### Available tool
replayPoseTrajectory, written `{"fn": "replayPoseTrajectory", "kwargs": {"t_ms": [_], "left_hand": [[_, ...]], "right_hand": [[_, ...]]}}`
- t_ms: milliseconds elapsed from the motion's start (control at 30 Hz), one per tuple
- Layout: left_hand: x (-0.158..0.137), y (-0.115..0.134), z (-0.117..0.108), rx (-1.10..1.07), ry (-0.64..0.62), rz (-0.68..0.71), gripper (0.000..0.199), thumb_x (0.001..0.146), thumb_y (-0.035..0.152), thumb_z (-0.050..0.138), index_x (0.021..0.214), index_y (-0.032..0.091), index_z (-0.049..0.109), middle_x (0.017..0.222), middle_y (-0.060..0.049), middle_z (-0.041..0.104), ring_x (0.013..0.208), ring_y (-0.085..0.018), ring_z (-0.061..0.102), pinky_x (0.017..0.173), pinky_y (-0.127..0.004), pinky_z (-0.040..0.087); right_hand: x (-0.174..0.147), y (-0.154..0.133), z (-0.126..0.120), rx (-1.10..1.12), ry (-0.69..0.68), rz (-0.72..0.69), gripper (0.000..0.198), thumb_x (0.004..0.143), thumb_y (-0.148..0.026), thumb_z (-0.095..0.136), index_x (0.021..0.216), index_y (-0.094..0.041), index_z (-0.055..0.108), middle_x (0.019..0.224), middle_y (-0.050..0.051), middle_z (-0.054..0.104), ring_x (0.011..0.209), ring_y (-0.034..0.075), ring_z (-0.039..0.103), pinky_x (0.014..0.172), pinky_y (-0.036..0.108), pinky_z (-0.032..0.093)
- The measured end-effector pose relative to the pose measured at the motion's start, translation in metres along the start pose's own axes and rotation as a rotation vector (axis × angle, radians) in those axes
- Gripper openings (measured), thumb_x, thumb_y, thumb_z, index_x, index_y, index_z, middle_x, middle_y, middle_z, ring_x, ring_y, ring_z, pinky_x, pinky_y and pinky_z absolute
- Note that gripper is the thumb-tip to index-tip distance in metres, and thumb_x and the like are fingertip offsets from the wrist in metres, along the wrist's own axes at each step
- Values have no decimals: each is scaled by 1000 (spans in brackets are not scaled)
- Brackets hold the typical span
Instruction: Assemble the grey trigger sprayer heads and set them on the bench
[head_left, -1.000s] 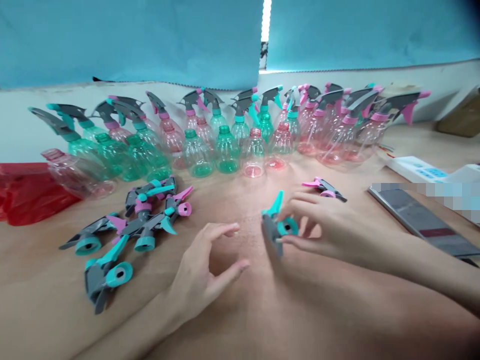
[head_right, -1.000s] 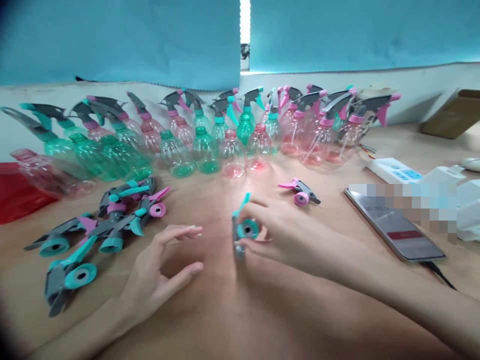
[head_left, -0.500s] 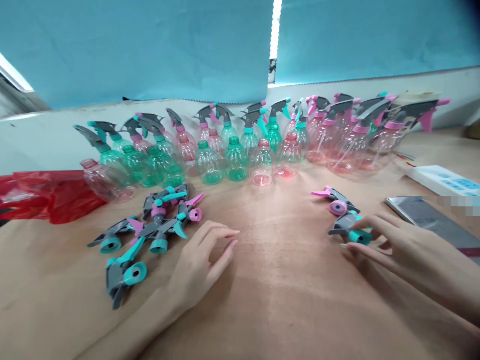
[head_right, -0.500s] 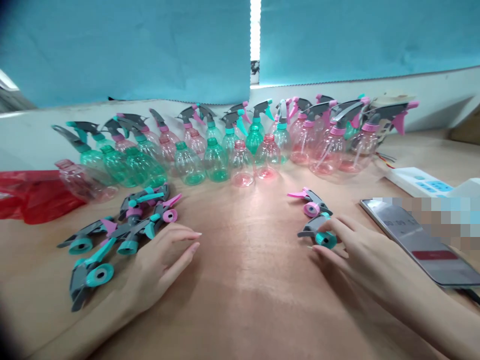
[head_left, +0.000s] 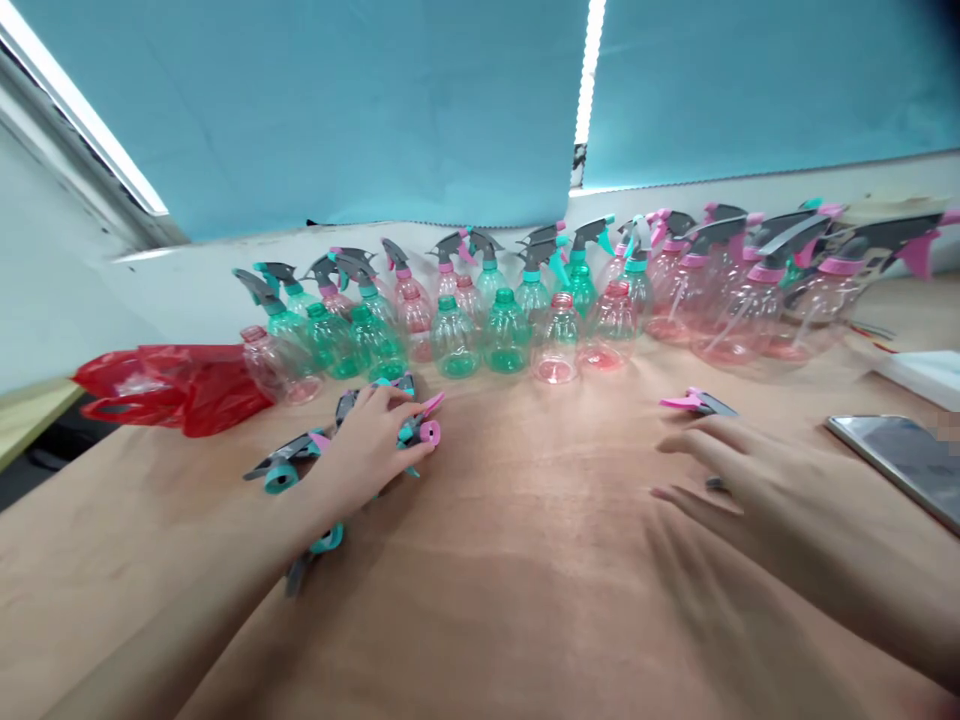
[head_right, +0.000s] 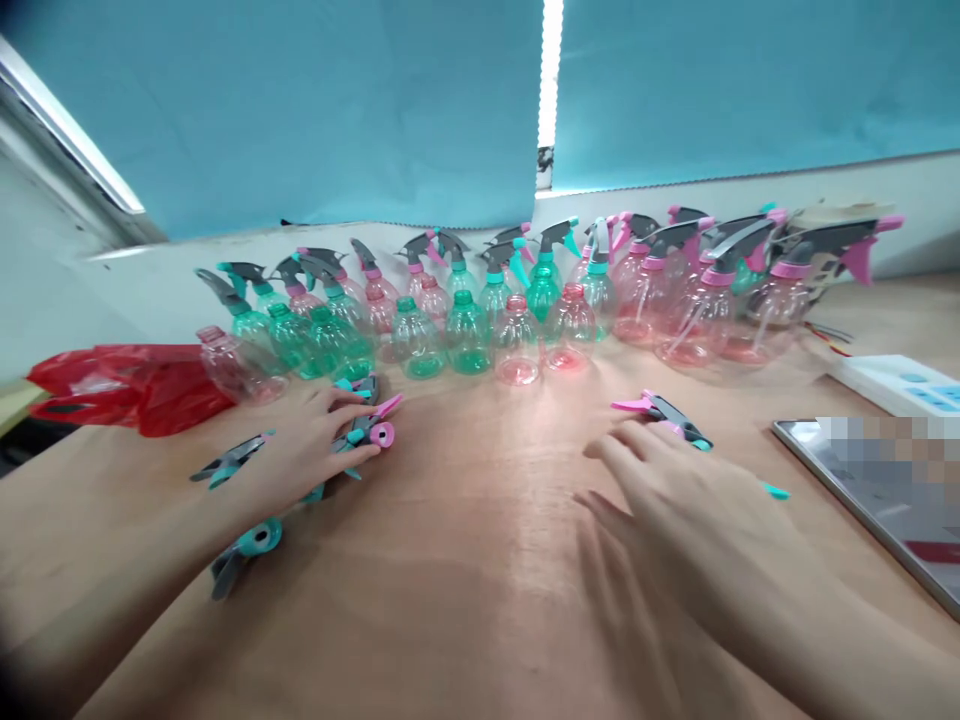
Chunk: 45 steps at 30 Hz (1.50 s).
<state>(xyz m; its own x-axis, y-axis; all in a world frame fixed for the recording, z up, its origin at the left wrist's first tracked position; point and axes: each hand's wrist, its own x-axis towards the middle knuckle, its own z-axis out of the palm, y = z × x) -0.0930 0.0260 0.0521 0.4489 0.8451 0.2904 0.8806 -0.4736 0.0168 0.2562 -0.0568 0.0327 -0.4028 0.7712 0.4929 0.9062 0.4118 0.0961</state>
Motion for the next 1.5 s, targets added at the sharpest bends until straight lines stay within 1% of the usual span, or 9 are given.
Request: {"fn": "replayPoseTrajectory", "kwargs": {"t_ms": [33, 133, 267, 467, 700, 900, 1067, 1200, 1500], "left_hand": [[5, -1, 4, 15, -25, 3, 31, 77, 37, 59, 103, 20, 65, 94, -9, 55, 96, -30, 49, 85, -45, 41], [17, -5, 15, 14, -54, 13, 26, 67, 31, 67, 91, 18, 69, 80, -7, 53, 84, -29, 50, 77, -43, 43], [19, 1, 19, -43, -40, 36, 18, 69, 31, 69, 79, 16, 67, 82, -8, 55, 83, -27, 50, 76, -40, 42], [-7, 53, 13, -187, 40, 67, 17, 88, 27, 52, 103, 20, 56, 101, -4, 60, 95, -21, 51, 82, -35, 39], [-26, 91, 30, -550, 210, 154, 16, 80, 21, 65, 93, 17, 58, 84, -3, 62, 83, -19, 52, 72, -32, 40], [-23, 93, 42, -688, 204, 189, 17, 78, 22, 68, 94, 18, 61, 84, -4, 63, 82, -19, 51, 73, -33, 43], [-22, 90, 43, -682, 152, 248, 16, 80, 22, 67, 95, 20, 63, 88, -4, 64, 85, -20, 50, 76, -34, 43], [-24, 86, 43, -690, 165, 267, 11, 84, 23, 61, 95, 21, 64, 89, -5, 62, 84, -20, 49, 75, -34, 44], [-28, 81, 49, -621, 215, 261, 32, 89, 26, 54, 120, 24, 56, 85, -5, 59, 79, -19, 47, 70, -33, 44]], "right_hand": [[6, -8, -1, 39, -65, -80, 29, 90, -34, 37, 83, -20, 61, 89, 9, 64, 73, 22, 60, 63, 35, 46], [22, -31, -3, 105, -137, -104, 18, 86, -29, 47, 88, -18, 61, 89, 10, 63, 77, 25, 59, 66, 40, 46], [42, -49, -9, 195, -141, -120, 17, 82, -28, 57, 93, -16, 62, 92, 9, 64, 79, 26, 61, 65, 40, 47], [71, -55, -8, 394, -106, -164, 13, 87, -25, 53, 89, -17, 63, 86, 5, 66, 73, 20, 61, 58, 30, 42], [76, -57, 7, 666, -238, -256, 11, 85, -18, 54, 75, -17, 60, 72, -1, 62, 61, 11, 53, 54, 22, 34], [74, -47, 5, 644, -346, -299, 12, 80, -13, 56, 69, -17, 55, 64, -4, 55, 54, 8, 44, 49, 21, 26], [76, -45, 3, 688, -432, -322, 10, 82, -12, 55, 78, -20, 61, 71, -3, 60, 60, 9, 50, 52, 21, 29], [76, -48, 9, 759, -432, -244, 9, 79, -13, 58, 78, -20, 62, 65, -5, 57, 55, 8, 48, 51, 20, 29], [69, -52, 29, 895, -352, -98, 10, 76, -17, 59, 72, -19, 50, 62, -6, 52, 52, 6, 44, 47, 17, 29]]}}
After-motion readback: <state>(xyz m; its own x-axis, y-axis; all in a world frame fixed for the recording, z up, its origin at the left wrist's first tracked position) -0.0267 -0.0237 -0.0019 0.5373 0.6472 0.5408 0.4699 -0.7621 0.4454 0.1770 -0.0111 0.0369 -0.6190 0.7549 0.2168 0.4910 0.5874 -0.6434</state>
